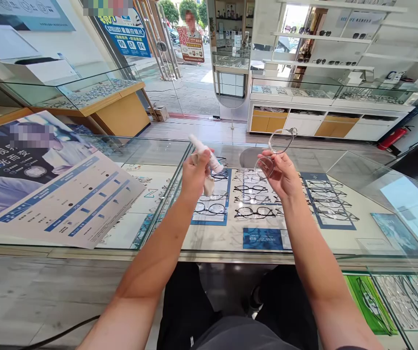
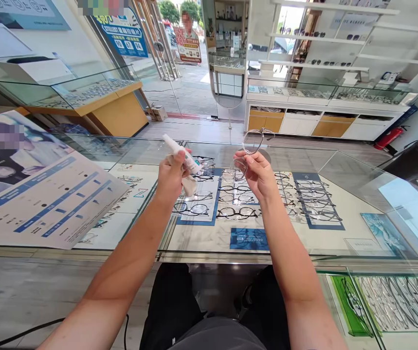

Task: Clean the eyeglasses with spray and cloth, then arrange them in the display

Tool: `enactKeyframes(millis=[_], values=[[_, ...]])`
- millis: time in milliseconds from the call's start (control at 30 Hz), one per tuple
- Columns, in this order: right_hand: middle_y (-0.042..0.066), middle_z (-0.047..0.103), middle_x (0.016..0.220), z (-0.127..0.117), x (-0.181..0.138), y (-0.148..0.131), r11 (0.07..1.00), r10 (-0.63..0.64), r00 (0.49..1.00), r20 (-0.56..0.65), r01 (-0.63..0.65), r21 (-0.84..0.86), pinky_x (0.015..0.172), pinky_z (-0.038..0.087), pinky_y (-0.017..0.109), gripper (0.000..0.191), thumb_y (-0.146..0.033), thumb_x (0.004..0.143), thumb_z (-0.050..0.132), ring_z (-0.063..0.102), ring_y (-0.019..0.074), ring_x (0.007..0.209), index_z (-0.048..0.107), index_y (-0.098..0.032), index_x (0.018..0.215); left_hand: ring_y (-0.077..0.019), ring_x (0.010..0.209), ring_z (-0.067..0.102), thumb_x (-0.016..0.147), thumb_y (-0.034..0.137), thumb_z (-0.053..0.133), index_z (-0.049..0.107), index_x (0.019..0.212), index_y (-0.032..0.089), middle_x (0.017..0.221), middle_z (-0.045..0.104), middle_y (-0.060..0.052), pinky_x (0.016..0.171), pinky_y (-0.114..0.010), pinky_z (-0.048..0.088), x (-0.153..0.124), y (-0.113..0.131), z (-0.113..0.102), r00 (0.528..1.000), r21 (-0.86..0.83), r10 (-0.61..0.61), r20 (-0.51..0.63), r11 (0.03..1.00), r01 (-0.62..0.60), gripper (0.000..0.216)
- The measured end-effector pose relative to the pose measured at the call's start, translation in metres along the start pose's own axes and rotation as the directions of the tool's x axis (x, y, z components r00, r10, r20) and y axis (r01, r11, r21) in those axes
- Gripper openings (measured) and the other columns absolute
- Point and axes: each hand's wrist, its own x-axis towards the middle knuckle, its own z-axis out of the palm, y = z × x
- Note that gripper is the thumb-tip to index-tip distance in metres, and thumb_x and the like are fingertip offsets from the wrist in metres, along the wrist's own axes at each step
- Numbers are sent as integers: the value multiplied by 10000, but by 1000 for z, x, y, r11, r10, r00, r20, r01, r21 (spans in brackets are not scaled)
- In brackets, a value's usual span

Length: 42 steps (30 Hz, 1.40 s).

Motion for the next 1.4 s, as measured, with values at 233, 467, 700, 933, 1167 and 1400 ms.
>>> enactKeyframes(millis=[233,467,700,933,1167,1400], values=[[7,834,1037,6,-2,5,999,43,998,36,-43,-16,1066,625,405,429,-543,707,1033,776,209,1053,698,-291,797,-203,853,754,759,696,957,626,941,211,947,734,-50,653,-306,643,-14,6,16,920,-203,-307,244,912,358,614],[12,830,1003,15,-4,10,994,105,994,36,-104,-28,1034,632,380,448,-535,676,1048,780,200,1014,696,-277,776,-142,684,591,720,452,1022,614,936,240,763,531,27,454,-213,475,-13,16,14,861,-282,-353,367,840,464,508],[-1,843,964,15,-3,14,992,124,991,39,-123,-42,998,647,378,433,-542,657,1062,778,198,978,728,-290,768,-170,561,524,754,1068,609,511,646,227,633,448,-23,385,-257,330,-8,23,9,833,-203,-409,373,840,503,854],[10,850,970,20,-5,23,984,167,984,59,-163,-66,894,634,336,437,-550,653,1056,760,179,906,735,-272,758,-159,456,438,663,1194,380,421,526,245,514,345,-8,353,-275,270,-4,23,5,794,-143,-438,421,833,535,960],[15,857,973,28,-11,26,973,210,973,92,-200,-114,878,608,327,411,-572,673,1038,743,171,874,783,-271,785,-184,486,465,683,1176,433,432,540,257,528,377,-24,370,-301,305,-5,22,4,804,-97,-425,416,858,504,930],[14,858,989,30,-15,36,958,242,962,129,-216,-187,845,572,298,368,-559,746,997,721,150,848,794,-262,819,-174,663,478,809,967,657,622,685,222,734,531,-56,542,-292,301,-8,-2,2,994,166,33,103,985,-50,757]])
